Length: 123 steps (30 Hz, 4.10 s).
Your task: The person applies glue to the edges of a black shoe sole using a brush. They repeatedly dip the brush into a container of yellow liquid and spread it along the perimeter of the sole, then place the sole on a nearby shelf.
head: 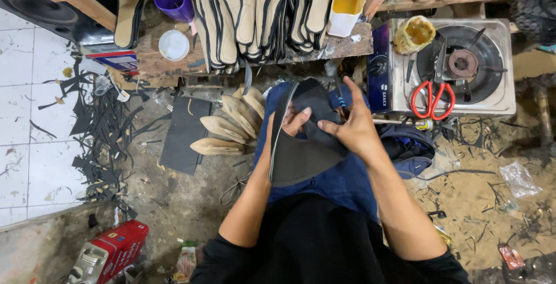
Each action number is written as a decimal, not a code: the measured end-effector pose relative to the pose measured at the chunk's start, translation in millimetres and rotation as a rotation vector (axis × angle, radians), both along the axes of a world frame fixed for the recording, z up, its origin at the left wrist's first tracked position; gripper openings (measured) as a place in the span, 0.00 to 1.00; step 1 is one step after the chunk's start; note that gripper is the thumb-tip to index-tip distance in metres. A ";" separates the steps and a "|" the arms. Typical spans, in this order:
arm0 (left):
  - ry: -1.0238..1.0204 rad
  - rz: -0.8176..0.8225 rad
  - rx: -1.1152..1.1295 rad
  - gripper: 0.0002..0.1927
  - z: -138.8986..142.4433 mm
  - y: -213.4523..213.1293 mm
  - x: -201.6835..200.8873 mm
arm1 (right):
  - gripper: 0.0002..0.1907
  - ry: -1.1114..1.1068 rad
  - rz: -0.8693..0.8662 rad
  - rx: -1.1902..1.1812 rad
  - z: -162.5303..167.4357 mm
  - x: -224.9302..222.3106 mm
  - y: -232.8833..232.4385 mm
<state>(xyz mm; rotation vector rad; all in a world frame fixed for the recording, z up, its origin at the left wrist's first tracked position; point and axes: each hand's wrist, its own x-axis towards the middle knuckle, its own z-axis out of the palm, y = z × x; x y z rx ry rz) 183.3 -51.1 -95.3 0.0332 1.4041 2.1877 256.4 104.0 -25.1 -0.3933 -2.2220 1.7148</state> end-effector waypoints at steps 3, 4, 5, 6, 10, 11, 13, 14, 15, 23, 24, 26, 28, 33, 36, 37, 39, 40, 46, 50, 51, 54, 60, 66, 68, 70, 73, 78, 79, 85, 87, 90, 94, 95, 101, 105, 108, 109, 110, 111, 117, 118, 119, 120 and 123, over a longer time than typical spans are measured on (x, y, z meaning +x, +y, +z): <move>0.052 -0.134 -0.037 0.07 23.8 -2.0 -5.3 | 0.57 -0.099 -0.021 -0.032 10.3 -0.8 4.6; 0.125 -0.125 -0.163 0.07 28.9 -1.5 -6.3 | 0.57 -0.179 -0.084 -0.013 13.4 -1.4 4.8; 0.194 -0.115 -0.289 0.08 32.8 -0.9 -6.0 | 0.57 -0.263 -0.147 0.005 16.6 -1.9 4.8; 0.206 -0.098 -0.280 0.10 35.6 -0.3 -4.6 | 0.56 -0.207 -0.113 0.005 19.8 -2.0 5.4; 0.303 -0.058 -0.344 0.11 42.3 -3.3 3.4 | 0.53 -0.056 -0.038 0.040 28.3 -2.7 7.2; 0.337 -0.057 -0.381 0.10 43.5 -4.3 5.0 | 0.53 -0.037 -0.036 0.062 28.6 -2.6 7.7; 0.324 -0.056 -0.320 0.14 45.1 -5.9 6.6 | 0.52 -0.172 -0.049 0.040 27.7 -2.3 8.1; 0.314 -0.049 -0.291 0.16 45.5 -6.2 7.3 | 0.52 -0.243 -0.048 0.030 26.6 -1.7 8.0; 0.307 -0.047 -0.214 0.12 45.6 -6.5 7.8 | 0.52 -0.156 -0.032 0.053 25.1 -1.6 7.1; 0.402 0.000 -0.079 0.07 39.9 -14.0 19.5 | 0.50 0.019 0.041 0.118 18.5 3.6 -7.0; 0.434 0.002 -0.075 0.08 39.8 -16.0 20.3 | 0.50 -0.003 0.022 0.099 18.4 3.5 -8.6; 0.492 0.003 -0.065 0.09 39.5 -19.3 20.9 | 0.49 -0.053 -0.019 0.063 17.9 3.3 -10.7; 0.506 -0.007 -0.082 0.08 38.7 -21.1 20.2 | 0.46 0.019 0.025 -0.071 16.8 2.7 -11.0; 0.312 -0.139 0.127 0.07 31.3 -22.6 20.6 | 0.42 0.060 0.028 -0.026 13.4 0.7 -9.2; 0.378 -0.147 -0.068 0.08 26.0 -23.2 25.0 | 0.44 0.039 0.023 -0.057 16.1 0.3 -13.9; 0.412 -0.158 -0.151 0.10 24.6 -22.9 26.9 | 0.44 0.022 0.046 -0.044 19.2 0.8 -15.8; 0.452 -0.129 -0.227 0.10 22.4 -22.7 30.7 | 0.45 0.029 0.098 -0.021 26.3 3.8 -22.7; 0.461 -0.088 -0.218 0.08 21.5 -22.7 32.5 | 0.46 0.054 0.127 -0.011 30.5 6.2 -26.1; 0.495 -0.004 -0.060 0.07 21.1 -28.9 36.0 | 0.54 -0.219 0.103 0.071 46.8 17.3 -26.8; 0.498 -0.029 -0.036 0.06 29.8 -30.5 36.4 | 0.52 -0.403 0.076 0.194 36.1 14.4 -13.9; 0.448 0.015 -0.010 0.07 33.0 -29.9 36.9 | 0.50 -0.315 0.106 0.174 31.8 14.2 -12.5; 0.330 0.095 0.069 0.11 41.7 -29.3 40.2 | 0.45 -0.185 0.160 0.145 25.7 17.6 -12.3; 0.455 0.215 -0.134 0.10 38.9 -33.4 40.7 | 0.42 -0.192 0.112 -0.216 44.1 14.0 -31.3; 0.278 0.093 -0.189 0.09 21.9 -29.5 39.0 | 0.43 -0.225 -0.054 -0.487 59.5 20.1 -49.1; 0.470 0.120 -0.051 0.12 19.1 -30.4 41.5 | 0.47 -0.200 0.111 -0.004 56.3 24.4 -43.9; 0.409 0.098 0.000 0.10 18.2 -33.5 43.6 | 0.49 -0.244 0.109 0.110 48.3 27.2 -37.4; 0.337 0.034 0.105 0.09 19.8 -38.2 41.0 | 0.48 -0.282 0.115 0.167 37.2 28.8 -27.2; 0.386 0.184 -0.017 0.11 27.1 -39.0 36.4 | 0.44 -0.210 0.142 0.012 31.0 36.0 -26.1; 0.392 0.209 -0.078 0.07 28.6 -37.9 37.5 | 0.45 -0.163 0.152 -0.078 31.9 38.4 -28.0; 0.398 0.272 -0.145 0.08 34.5 -35.5 51.9 | 0.40 -0.169 0.025 -0.344 56.4 39.6 -48.0; 0.403 0.261 -0.075 0.10 35.5 -34.5 54.5 | 0.39 -0.186 0.017 -0.368 72.6 39.1 -60.6; 0.395 0.230 0.006 0.13 36.4 -30.3 58.0 | 0.38 -0.143 0.045 -0.450 99.4 49.3 -75.5; 0.473 0.241 -0.084 0.12 33.2 -21.4 66.3 | 0.30 -0.091 -0.115 -0.641 102.9 78.3 -79.1; 0.470 0.237 -0.086 0.12 31.4 -19.8 68.9 | 0.30 -0.118 -0.052 -0.472 97.2 78.2 -73.3; 0.417 0.078 -0.108 0.11 19.6 -11.1 81.8 | 0.43 -0.424 -0.027 0.122 62.6 81.2 -44.4; 0.416 0.096 -0.184 0.08 18.4 -9.6 84.0 | 0.38 -0.154 -0.213 -0.675 53.8 100.3 -43.9; 0.391 0.032 -0.094 0.09 19.2 -13.5 83.2 | 0.43 -0.209 -0.053 -0.361 42.2 92.5 -30.4; 0.409 0.024 -0.083 0.10 19.7 -15.6 83.8 | 0.45 -0.199 0.025 -0.251 38.7 92.8 -26.8; 0.427 0.018 -0.073 0.11 19.8 -17.5 83.6 | 0.46 -0.191 0.105 -0.141 35.5 92.8 -23.6; 0.406 0.030 -0.077 0.11 20.5 -19.4 83.9 | 0.46 -0.272 0.051 -0.012 31.8 92.5 -23.1; 0.365 0.188 -0.137 0.10 23.8 -28.1 76.3 | 0.42 -0.218 -0.127 -0.345 30.2 85.3 -39.3; 0.356 0.144 -0.178 0.09 24.3 -29.6 74.2 | 0.39 -0.140 -0.272 -0.649 32.7 80.5 -42.3; 0.347 0.100 -0.222 0.08 24.5 -30.5 73.2 | 0.37 -0.028 -0.247 -0.549 35.8 77.5 -45.7; 0.386 0.081 -0.231 0.09 24.4 -30.9 72.3 | 0.35 0.086 -0.225 -0.450 39.2 73.8 -48.1; 0.484 -0.021 -0.232 0.11 20.1 -28.7 76.3 | 0.32 0.247 0.075 0.236 52.4 68.2 -49.6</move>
